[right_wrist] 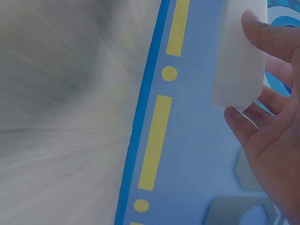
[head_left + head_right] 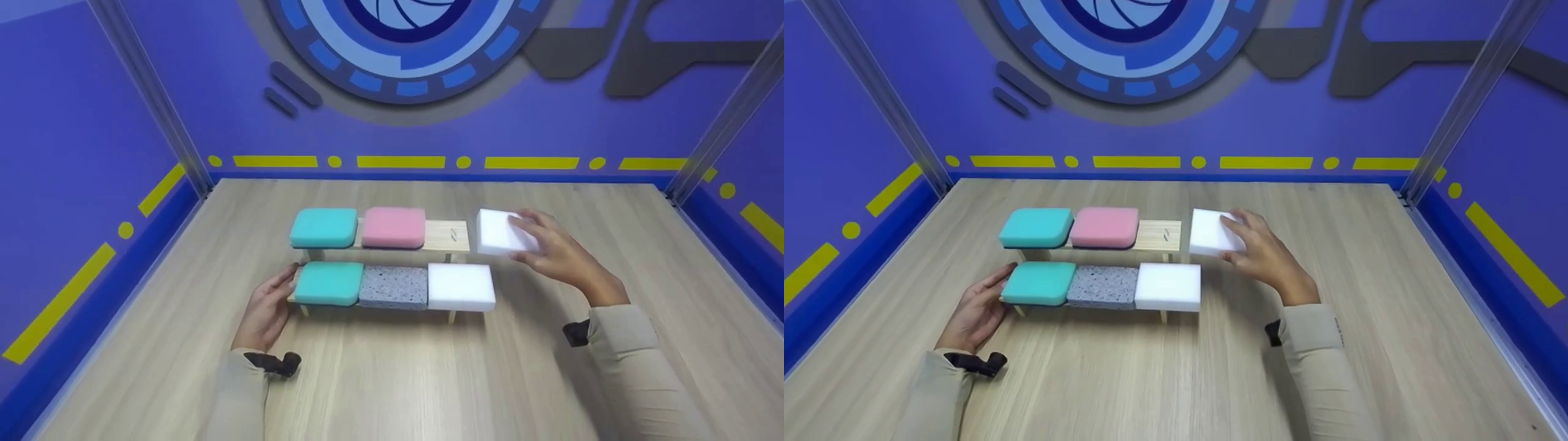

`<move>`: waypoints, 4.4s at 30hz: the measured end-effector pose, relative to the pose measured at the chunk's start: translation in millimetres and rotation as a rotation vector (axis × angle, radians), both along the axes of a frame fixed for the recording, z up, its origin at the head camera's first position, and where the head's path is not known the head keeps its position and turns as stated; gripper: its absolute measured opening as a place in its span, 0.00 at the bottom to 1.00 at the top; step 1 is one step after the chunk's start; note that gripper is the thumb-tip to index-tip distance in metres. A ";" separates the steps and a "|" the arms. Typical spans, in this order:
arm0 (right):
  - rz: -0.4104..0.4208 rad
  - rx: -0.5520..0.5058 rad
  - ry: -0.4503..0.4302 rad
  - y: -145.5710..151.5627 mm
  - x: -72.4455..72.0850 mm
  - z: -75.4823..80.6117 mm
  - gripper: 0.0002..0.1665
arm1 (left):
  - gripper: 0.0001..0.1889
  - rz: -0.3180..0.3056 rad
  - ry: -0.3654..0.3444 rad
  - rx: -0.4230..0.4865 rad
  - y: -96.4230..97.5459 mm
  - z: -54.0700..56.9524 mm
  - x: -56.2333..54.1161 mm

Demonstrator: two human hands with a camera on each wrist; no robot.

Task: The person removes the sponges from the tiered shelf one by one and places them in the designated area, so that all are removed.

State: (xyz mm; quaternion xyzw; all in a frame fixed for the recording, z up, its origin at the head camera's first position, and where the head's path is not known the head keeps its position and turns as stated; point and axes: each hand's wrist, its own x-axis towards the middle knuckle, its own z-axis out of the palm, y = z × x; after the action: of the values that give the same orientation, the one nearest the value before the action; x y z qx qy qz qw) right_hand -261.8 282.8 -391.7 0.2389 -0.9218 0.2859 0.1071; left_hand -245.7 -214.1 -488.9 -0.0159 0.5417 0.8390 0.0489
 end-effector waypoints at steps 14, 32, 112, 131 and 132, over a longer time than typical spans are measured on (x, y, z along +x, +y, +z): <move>-0.034 0.032 -0.068 12.5 -4.2 -18.6 0.37 | 0.30 -0.004 0.003 -0.010 -1.8 3.8 -0.9; -0.040 0.056 -0.144 23.1 -11.4 -41.0 0.37 | 0.29 -0.009 -0.014 0.014 -1.5 2.7 -0.3; -0.083 -0.009 -0.309 25.3 -21.3 -61.9 0.40 | 0.27 0.056 0.021 0.042 -0.6 1.0 0.6; -0.122 0.016 -0.356 25.2 -19.2 -52.9 0.40 | 0.29 0.032 0.022 0.036 -1.6 0.8 0.8; -0.132 0.021 -0.359 25.0 -18.9 -52.1 0.39 | 0.29 0.034 0.021 0.035 -1.5 0.7 0.8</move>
State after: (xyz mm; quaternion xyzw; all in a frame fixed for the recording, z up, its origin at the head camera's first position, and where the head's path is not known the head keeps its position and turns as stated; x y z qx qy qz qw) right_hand -280.7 307.8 -443.8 0.1240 -0.9427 0.3066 -0.0432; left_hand -244.9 -215.6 -488.2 -0.0153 0.5270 0.8492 0.0293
